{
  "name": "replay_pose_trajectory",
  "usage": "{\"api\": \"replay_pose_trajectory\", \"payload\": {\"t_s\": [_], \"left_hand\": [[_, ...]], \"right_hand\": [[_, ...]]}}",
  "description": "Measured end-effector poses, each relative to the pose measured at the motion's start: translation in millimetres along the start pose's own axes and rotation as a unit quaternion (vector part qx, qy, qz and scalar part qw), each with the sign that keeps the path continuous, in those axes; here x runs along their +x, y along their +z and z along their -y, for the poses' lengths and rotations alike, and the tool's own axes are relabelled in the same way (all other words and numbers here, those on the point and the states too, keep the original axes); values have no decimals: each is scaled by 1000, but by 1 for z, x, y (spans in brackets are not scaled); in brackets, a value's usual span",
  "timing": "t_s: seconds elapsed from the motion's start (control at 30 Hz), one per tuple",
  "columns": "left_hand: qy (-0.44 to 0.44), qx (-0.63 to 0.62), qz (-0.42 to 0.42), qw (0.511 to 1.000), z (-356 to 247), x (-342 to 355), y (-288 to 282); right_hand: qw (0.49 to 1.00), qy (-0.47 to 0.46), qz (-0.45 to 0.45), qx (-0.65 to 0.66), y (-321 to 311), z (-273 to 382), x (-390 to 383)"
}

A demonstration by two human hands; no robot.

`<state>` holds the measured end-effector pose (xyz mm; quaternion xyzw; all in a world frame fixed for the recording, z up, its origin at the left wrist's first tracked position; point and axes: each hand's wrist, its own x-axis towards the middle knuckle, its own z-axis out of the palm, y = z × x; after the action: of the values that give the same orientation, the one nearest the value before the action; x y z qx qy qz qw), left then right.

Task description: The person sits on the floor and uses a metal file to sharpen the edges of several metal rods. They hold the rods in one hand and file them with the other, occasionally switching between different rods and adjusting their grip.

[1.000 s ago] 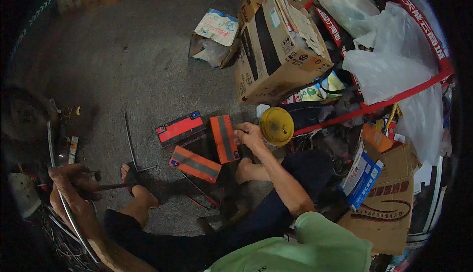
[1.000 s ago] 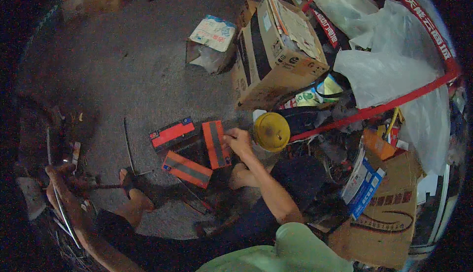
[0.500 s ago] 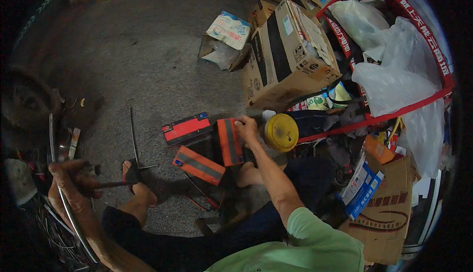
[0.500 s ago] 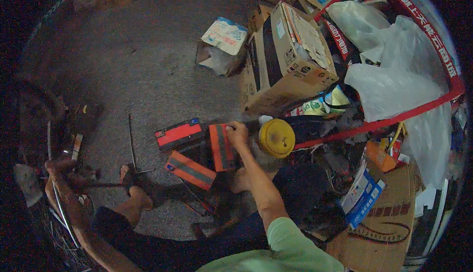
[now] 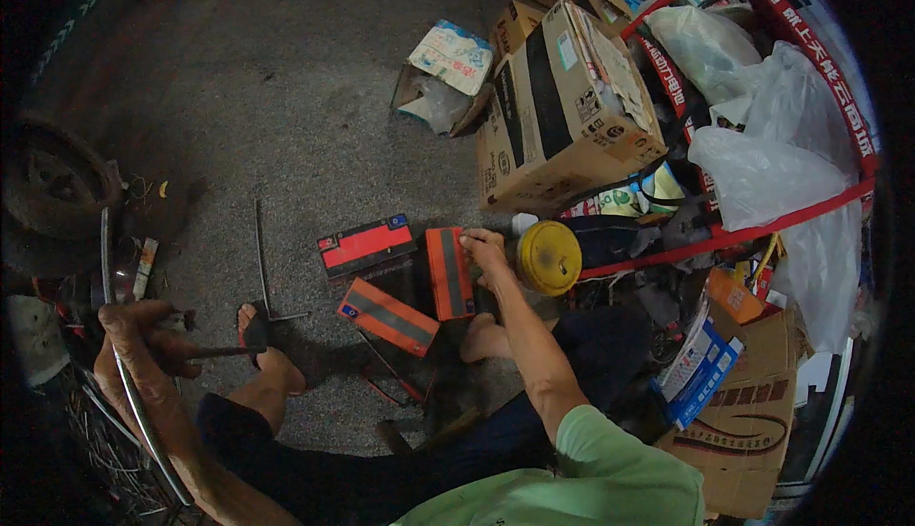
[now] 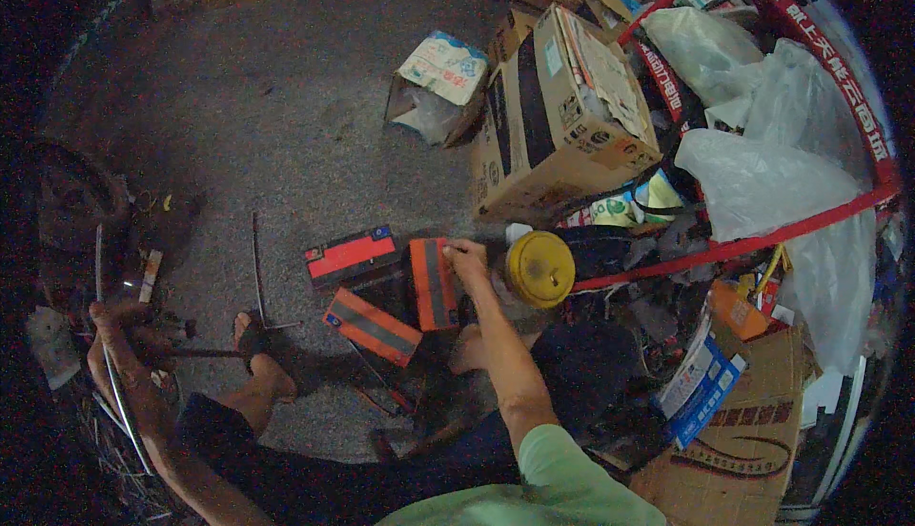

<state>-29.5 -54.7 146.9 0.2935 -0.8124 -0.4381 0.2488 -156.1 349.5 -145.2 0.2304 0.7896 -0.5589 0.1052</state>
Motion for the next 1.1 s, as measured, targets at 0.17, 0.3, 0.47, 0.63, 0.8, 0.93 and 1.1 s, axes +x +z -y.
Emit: {"api": "replay_pose_trajectory", "payload": {"t_s": [0.17, 0.3, 0.47, 0.63, 0.8, 0.93, 1.1], "left_hand": [[-7, -4, 0, 1000, 4, 1, 0], [0, -1, 10, 1000, 3, 2, -1], [-3, -3, -1, 1000, 4, 1, -4], [-5, 15, -9, 1000, -1, 0, -5], [-7, 17, -15, 1000, 2, 0, -6], [-2, 18, -13, 1000, 3, -1, -8], [-4, 8, -9, 1000, 7, 0, -8]], "right_hand": [[995, -55, -17, -77, 0, -16, 13], [927, -223, -88, -289, 8, -19, 12], [885, -236, -115, -384, 28, 3, -10], [877, -202, -83, -428, 28, -3, -3], [854, -242, -151, -435, 35, -4, -5], [889, -180, -126, -402, 34, 4, -6], [882, -233, -139, -386, 32, 2, -16]]}}
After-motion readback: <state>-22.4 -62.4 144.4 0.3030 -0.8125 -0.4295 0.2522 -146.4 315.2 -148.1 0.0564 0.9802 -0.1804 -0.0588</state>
